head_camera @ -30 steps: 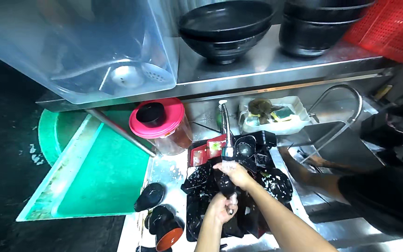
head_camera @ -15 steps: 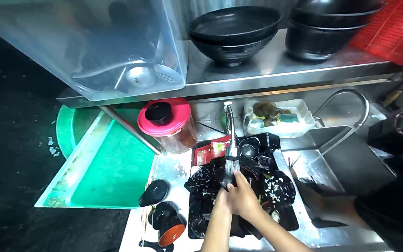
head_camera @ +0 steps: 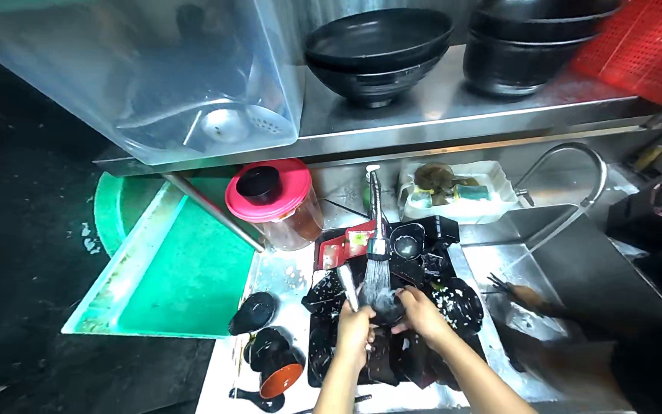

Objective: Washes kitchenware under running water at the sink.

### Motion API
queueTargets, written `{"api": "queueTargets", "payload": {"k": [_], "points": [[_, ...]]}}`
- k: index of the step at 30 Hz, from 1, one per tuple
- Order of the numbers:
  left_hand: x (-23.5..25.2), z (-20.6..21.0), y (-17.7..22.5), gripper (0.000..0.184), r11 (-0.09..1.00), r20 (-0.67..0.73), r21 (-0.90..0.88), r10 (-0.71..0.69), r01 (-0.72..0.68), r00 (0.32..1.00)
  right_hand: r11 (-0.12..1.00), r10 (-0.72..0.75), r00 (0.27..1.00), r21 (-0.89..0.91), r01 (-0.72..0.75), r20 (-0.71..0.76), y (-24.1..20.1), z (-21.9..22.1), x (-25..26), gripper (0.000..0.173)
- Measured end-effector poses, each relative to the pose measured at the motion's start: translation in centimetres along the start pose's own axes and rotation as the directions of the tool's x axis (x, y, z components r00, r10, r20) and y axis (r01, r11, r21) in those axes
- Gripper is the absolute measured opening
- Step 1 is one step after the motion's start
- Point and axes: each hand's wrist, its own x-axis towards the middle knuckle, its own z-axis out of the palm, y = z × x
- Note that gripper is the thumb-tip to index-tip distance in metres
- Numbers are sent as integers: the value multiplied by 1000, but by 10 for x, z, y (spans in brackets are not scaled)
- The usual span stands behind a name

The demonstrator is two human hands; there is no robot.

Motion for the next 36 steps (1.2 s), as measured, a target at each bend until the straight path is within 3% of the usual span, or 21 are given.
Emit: {"api": "queueTargets", "payload": {"k": [1, 3, 5, 7, 9, 13, 15, 16, 18, 20, 22, 23, 25, 27, 29, 31, 32, 34, 36], "points": [[1, -9, 3, 63, 999, 29, -22, -26, 27, 999, 997, 58, 996, -54, -54, 66, -6, -1, 1, 44], [5, -20, 7, 55, 991, 48, -98, -89, 93, 995, 939, 132, 984, -332, -86, 117, -25, -5, 5, 47], [6, -18, 9, 40, 973, 36, -159, -165, 169, 986, 792, -31, 1000, -610, 26, 3, -51, -8, 4, 41], [3, -10, 9, 35, 969, 8, -178, -172, 171, 985, 816, -235, 970, -556, 160, -66, -67, -6, 4, 28], [-2, 1, 5, 42, 984, -25, -159, -86, 81, 996, 921, -160, 987, -357, 154, 13, -73, 1, 10, 24], [-5, 19, -3, 56, 987, 29, -151, 60, -55, 998, 913, -45, 984, -393, 110, 172, -67, 28, 26, 16], [2, 14, -3, 64, 973, 32, -209, 106, -97, 994, 845, 60, 952, -523, 112, 300, -68, 31, 28, 22], [5, 11, -1, 66, 967, 15, -232, 116, -109, 993, 753, 131, 940, -649, 113, 315, -74, 30, 28, 25], [6, 13, 3, 65, 954, -12, -283, 102, -101, 995, 607, 112, 972, -788, 98, 206, -88, 33, 22, 30], [4, 21, 3, 63, 929, -19, -366, 58, -60, 998, 677, -3, 991, -729, 101, 135, -88, 41, 17, 25], [7, 25, 3, 63, 915, -19, -401, 40, -45, 999, 707, 24, 967, -688, 162, 253, -85, 41, 20, 23], [8, 24, 1, 66, 915, -25, -400, 41, -47, 999, 675, 58, 952, -715, 184, 299, -85, 38, 21, 23], [8, 22, -2, 69, 924, -43, -379, 43, -56, 998, 572, 97, 963, -806, 152, 251, -92, 32, 19, 28], [6, 26, -4, 65, 922, -52, -382, 47, -63, 998, 641, -36, 980, -748, 173, 196, -87, 27, 15, 27], [7, 32, -2, 50, 926, -61, -369, 62, -80, 996, 715, -258, 956, -637, 287, 140, -75, 18, 4, 26], [8, 32, 4, 50, 950, -32, -302, 74, -80, 997, 665, -505, 861, -664, 343, -61, -65, 1, -10, 27], [7, 32, 6, 50, 955, -9, -288, 67, -67, 998, 671, -543, 829, -661, 336, -130, -59, -9, -13, 35], [5, 31, 5, 39, 948, 68, -317, 36, -13, 997, 850, -354, 926, -458, 261, -129, -43, -21, -17, 57], [4, 33, 3, 33, 954, 130, -296, -6, 45, 992, 978, -179, 982, -122, 170, -64, -31, -21, -19, 59]]}}
